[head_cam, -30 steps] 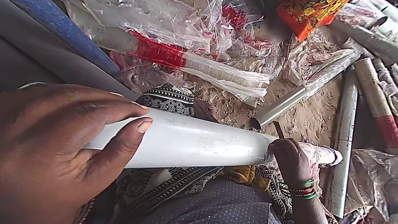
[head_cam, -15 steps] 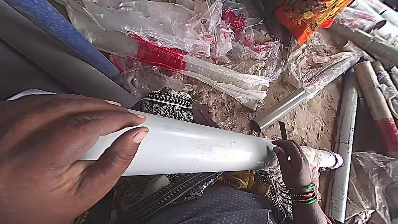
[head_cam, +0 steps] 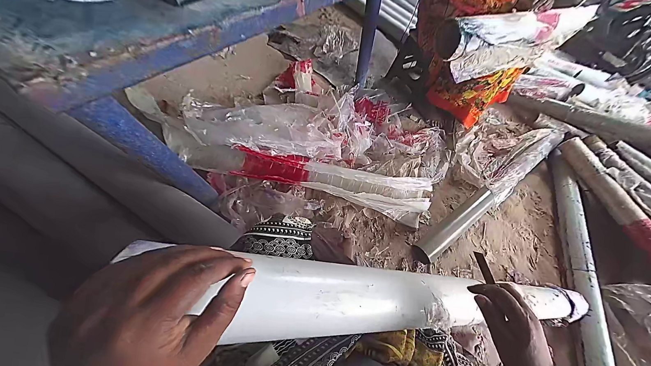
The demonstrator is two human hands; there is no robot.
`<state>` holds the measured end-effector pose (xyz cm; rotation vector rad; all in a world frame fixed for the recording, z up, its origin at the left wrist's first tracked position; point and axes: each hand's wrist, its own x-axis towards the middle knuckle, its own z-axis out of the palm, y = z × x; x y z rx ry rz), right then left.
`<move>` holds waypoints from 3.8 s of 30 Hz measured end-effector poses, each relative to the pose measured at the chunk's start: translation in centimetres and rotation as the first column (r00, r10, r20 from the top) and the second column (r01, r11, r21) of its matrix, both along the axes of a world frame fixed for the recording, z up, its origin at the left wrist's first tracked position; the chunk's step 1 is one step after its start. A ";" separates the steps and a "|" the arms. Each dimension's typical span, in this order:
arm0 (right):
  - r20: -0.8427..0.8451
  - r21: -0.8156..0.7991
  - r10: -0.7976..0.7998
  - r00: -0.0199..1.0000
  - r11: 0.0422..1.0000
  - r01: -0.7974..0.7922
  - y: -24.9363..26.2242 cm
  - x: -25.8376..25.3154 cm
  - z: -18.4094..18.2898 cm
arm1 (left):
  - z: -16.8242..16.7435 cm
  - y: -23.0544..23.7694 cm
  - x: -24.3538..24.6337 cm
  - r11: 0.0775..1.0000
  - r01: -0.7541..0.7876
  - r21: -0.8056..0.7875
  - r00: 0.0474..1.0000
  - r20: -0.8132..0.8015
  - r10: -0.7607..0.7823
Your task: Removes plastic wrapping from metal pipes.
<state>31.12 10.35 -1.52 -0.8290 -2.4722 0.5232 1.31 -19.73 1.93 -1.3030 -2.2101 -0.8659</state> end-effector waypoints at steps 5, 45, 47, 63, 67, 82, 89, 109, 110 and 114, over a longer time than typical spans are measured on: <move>0.111 0.029 -0.018 0.994 0.999 0.015 0.7 5.0 2.9 | 1.6 1.1 0.4 0.992 -0.047 -0.116 0.998 -0.044 0.042; 0.306 -0.446 0.353 0.884 0.874 -0.194 4.9 3.5 5.4 | -1.9 21.7 8.8 0.333 0.469 -0.818 0.860 0.508 0.038; 0.323 -0.452 0.352 0.879 0.873 -0.183 5.2 3.2 5.2 | -1.9 21.2 9.2 0.363 0.472 -0.803 0.854 0.519 0.037; 0.321 -0.493 0.331 0.887 0.858 -0.142 6.2 3.4 4.3 | -2.3 21.0 10.3 0.345 0.429 -0.835 0.888 0.460 0.007; 0.324 -0.490 0.331 0.886 0.860 -0.142 6.6 3.5 4.0 | -2.6 20.7 10.3 0.416 0.511 -0.752 0.843 0.534 -0.070; 0.399 -0.516 0.317 0.860 0.853 -0.075 7.3 3.3 4.2 | -2.2 20.1 10.9 0.521 0.556 -0.648 0.827 0.493 -0.270; 0.433 -0.517 0.268 0.861 0.856 -0.007 7.7 4.0 3.8 | -1.9 18.1 13.7 0.608 0.608 -0.511 0.794 0.383 -0.472; 0.420 -0.465 0.208 0.884 0.885 0.013 8.0 7.5 5.6 | -6.5 20.0 17.2 0.491 0.620 -0.612 0.747 0.268 -0.608; 0.416 -0.463 0.204 0.886 0.886 0.014 8.0 7.6 5.5 | -6.7 19.9 16.9 0.489 0.653 -0.578 0.721 0.276 -0.636; 0.415 -0.464 0.201 0.887 0.885 0.017 8.2 7.9 5.5 | -7.5 19.7 15.9 0.462 0.762 -0.455 0.608 0.256 -0.751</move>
